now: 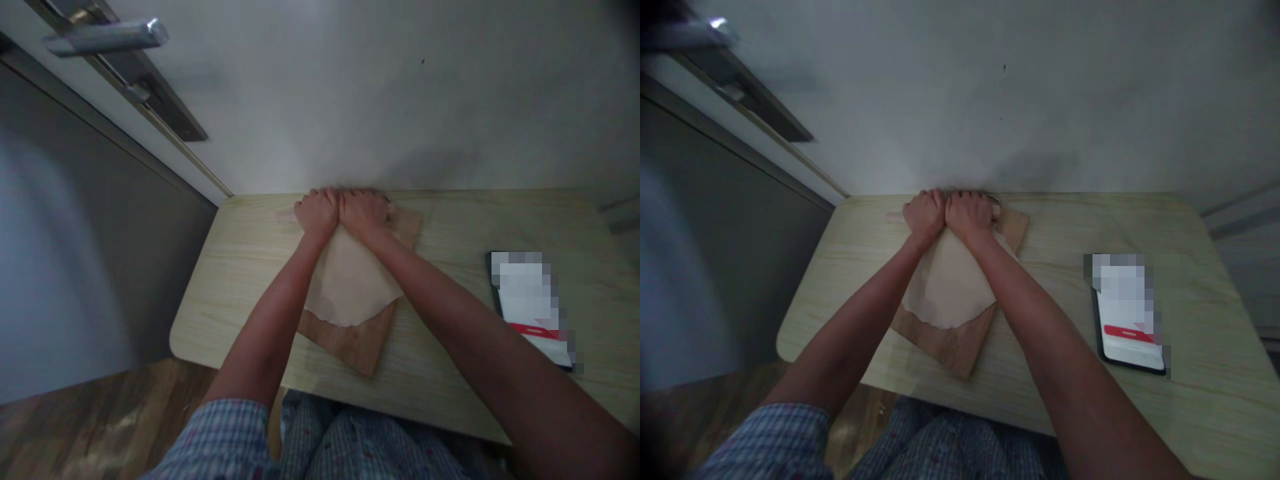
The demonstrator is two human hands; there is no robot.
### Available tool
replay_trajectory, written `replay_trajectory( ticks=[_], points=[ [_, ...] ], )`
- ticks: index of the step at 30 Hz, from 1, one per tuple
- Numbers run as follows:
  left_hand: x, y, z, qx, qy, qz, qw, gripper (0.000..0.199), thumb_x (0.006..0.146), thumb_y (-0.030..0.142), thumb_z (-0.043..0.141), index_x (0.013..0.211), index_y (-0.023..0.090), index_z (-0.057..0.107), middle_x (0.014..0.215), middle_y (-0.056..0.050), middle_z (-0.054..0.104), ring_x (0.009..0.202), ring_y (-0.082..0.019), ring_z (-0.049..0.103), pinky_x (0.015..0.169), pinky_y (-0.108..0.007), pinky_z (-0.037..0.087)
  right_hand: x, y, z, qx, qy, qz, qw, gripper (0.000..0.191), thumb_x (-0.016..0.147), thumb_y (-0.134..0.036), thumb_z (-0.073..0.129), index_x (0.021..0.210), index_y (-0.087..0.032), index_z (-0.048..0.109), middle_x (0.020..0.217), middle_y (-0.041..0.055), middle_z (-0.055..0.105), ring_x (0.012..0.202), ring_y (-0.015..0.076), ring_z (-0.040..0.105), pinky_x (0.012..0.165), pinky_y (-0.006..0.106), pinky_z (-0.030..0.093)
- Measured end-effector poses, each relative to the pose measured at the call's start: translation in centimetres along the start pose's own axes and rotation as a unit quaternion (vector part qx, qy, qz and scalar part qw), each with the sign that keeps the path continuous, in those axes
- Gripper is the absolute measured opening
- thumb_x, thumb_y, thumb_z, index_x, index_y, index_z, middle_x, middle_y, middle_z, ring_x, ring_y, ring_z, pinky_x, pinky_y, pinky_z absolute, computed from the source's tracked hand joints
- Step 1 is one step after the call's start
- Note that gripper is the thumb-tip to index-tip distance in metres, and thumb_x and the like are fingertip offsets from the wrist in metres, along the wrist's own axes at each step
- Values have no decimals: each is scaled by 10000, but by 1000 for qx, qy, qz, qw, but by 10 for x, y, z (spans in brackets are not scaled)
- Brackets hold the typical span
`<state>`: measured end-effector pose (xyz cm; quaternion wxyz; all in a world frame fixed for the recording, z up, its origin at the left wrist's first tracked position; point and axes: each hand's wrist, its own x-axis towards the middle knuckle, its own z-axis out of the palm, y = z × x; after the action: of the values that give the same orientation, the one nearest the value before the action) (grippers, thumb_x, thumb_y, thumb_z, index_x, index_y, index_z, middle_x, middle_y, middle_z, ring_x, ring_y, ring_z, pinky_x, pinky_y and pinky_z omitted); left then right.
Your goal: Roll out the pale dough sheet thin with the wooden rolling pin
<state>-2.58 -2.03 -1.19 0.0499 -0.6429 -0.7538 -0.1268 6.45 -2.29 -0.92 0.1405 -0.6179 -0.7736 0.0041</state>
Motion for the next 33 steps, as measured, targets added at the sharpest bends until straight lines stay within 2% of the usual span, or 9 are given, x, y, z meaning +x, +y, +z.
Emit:
replay_trajectory(
  ticks=[5,8,11,15,20,24,33],
  points=[
    [-17,-5,-5,21,-5,37,999,484,890,309,156,897,153,614,893,-118,637,872,-232,557,788,-394,337,-16,-2,-2,3,34,-21,999,422,875,-286,225,956,-125,607,1017,120,607,951,234,499,840,394,302],
    [-28,-7,-7,15,8,49,999,454,889,312,175,912,165,605,945,-106,630,993,-244,502,837,-401,316,-26,-4,-2,13,49,-33,998,432,882,-301,223,952,-115,607,1034,125,602,1000,235,466,896,407,245],
    [-39,-8,-8,4,24,57,998,416,888,299,187,1015,185,566,1066,-84,594,1137,-246,399,904,-411,279,-36,-6,0,24,55,-41,997,425,885,-300,227,956,-113,603,1023,126,605,1009,230,456,901,394,239],
    [-53,-10,-10,0,35,56,998,429,888,289,173,1189,178,457,1225,-67,504,1200,-242,336,962,-431,232,-48,-9,2,21,52,-32,998,421,889,-299,220,986,-127,592,1039,109,603,1007,223,467,917,394,232],
    [-69,-14,-14,13,20,65,998,468,892,316,137,1242,161,407,1321,-73,404,1230,-236,299,1000,-445,185,-64,-12,1,5,72,-39,997,427,897,-286,203,1141,-134,518,1181,105,534,1092,224,430,944,398,213],
    [-80,-19,-16,25,11,82,996,476,891,349,139,1227,159,418,1348,-85,362,1218,-236,319,1007,-454,175,-76,-11,-3,-5,61,-57,997,420,893,-252,216,1205,-122,465,1243,113,485,1151,220,385,958,392,202],
    [-103,-27,-23,32,24,117,992,489,886,391,167,1202,122,425,1262,-123,455,1173,-259,362,989,-480,205,-99,-13,-9,-19,59,-83,995,402,875,-208,259,1214,-115,454,1257,129,469,1169,221,370,965,392,201]
  ],
)
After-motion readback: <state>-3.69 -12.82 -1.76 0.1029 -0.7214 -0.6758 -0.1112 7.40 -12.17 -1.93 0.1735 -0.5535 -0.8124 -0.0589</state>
